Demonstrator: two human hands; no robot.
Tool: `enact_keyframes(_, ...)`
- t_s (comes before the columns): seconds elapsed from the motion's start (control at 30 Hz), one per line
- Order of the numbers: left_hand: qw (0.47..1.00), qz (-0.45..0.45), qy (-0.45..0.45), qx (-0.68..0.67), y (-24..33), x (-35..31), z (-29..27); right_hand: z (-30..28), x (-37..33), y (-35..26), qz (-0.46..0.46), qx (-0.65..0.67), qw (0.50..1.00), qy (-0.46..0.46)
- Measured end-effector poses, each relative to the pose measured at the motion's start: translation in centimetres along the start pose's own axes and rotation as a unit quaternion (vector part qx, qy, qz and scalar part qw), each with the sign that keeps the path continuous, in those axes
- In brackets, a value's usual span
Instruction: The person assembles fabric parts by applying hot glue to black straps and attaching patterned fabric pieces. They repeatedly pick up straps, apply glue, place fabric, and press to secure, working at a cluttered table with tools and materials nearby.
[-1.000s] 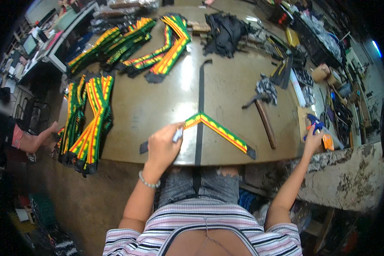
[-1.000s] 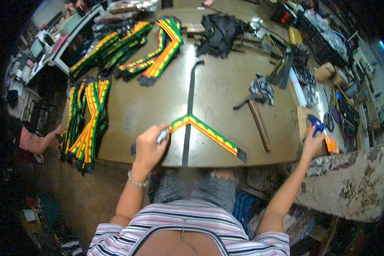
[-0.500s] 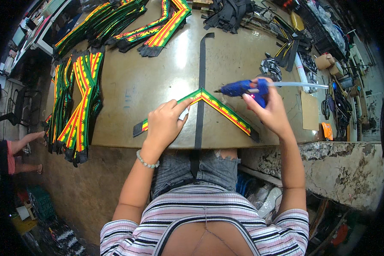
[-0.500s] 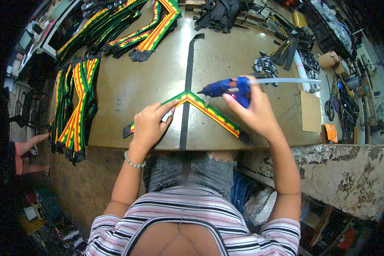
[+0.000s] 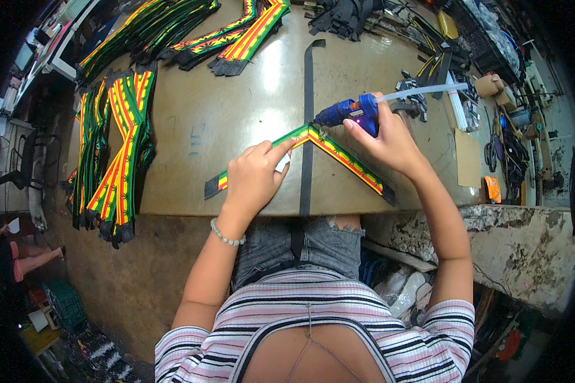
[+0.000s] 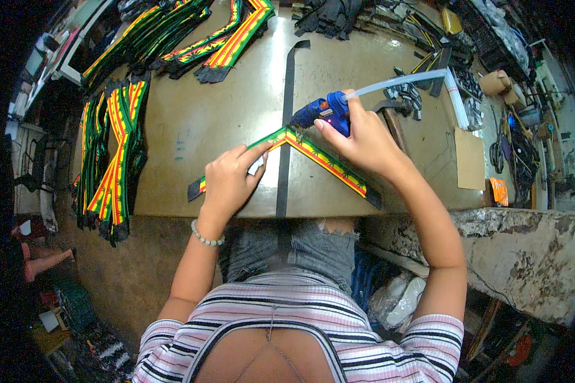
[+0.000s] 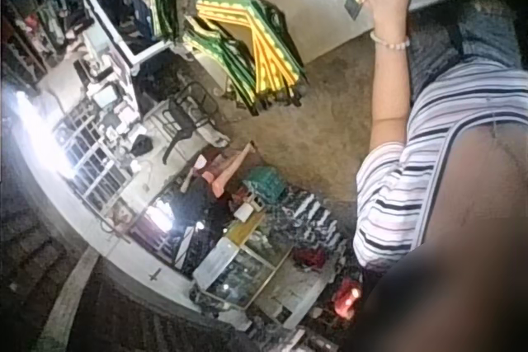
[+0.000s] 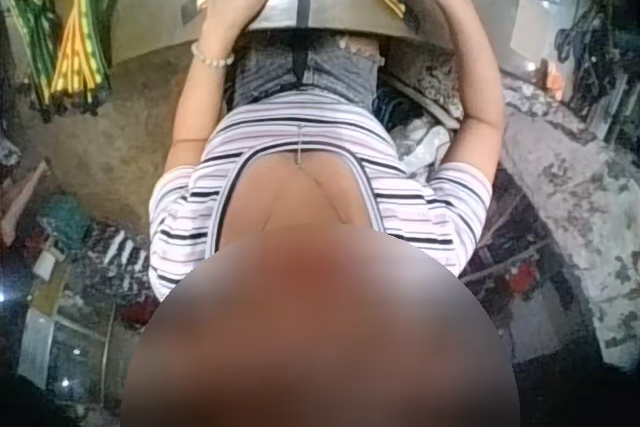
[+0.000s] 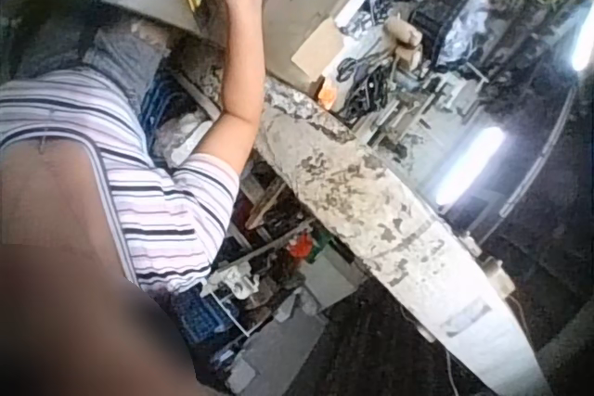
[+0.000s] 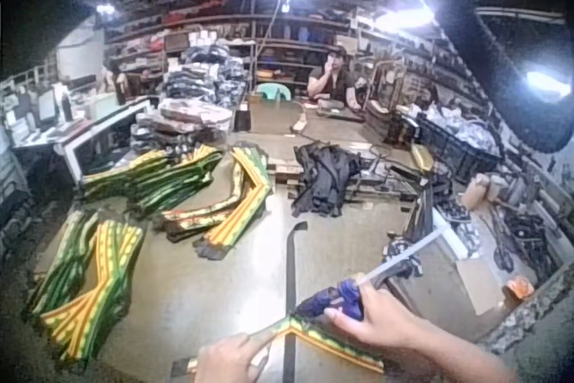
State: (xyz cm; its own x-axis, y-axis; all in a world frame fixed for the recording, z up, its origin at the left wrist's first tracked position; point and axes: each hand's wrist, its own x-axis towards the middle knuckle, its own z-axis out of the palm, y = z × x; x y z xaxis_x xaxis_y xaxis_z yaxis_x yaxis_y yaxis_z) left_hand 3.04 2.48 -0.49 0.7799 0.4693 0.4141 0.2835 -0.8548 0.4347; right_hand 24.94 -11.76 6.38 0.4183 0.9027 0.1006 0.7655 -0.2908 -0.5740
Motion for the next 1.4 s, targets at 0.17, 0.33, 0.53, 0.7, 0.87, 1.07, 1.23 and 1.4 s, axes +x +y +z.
enact_keyframes(0.17,1.000,0.000,0.004,-0.003,0.0,0.0,0.0,0.1,-0.9,-0.1,-0.038,0.002,0.999,0.013)
enact_keyframes(0.33,1.000,0.000,-0.010,0.013,0.0,0.0,0.1,0.1,-2.2,-0.6,-0.031,0.007,0.999,0.007)
enact_keyframes(0.53,1.000,0.002,-0.013,0.021,-0.1,-0.1,0.2,0.4,-3.1,-0.6,0.021,0.010,1.000,-0.017)
enact_keyframes(0.7,1.000,-0.001,0.005,0.010,0.0,0.0,0.2,1.0,-3.7,-0.6,-0.029,0.007,0.999,0.011)
enact_keyframes(0.87,1.000,0.002,0.008,0.005,0.0,-0.1,0.2,0.7,-4.7,-2.2,0.000,0.037,0.999,-0.011)
enact_keyframes(1.07,0.999,-0.008,-0.024,0.036,0.1,-0.1,0.2,-2.3,-7.7,3.1,0.076,0.333,0.938,0.065)
enact_keyframes(1.23,0.999,-0.024,-0.016,-0.017,0.7,0.2,-0.2,-8.2,-13.1,17.7,0.327,-0.093,0.775,0.534)
enact_keyframes(1.4,0.998,-0.036,-0.051,-0.020,2.1,-0.2,-0.7,-11.8,-18.4,17.4,0.492,-0.295,0.770,0.281)
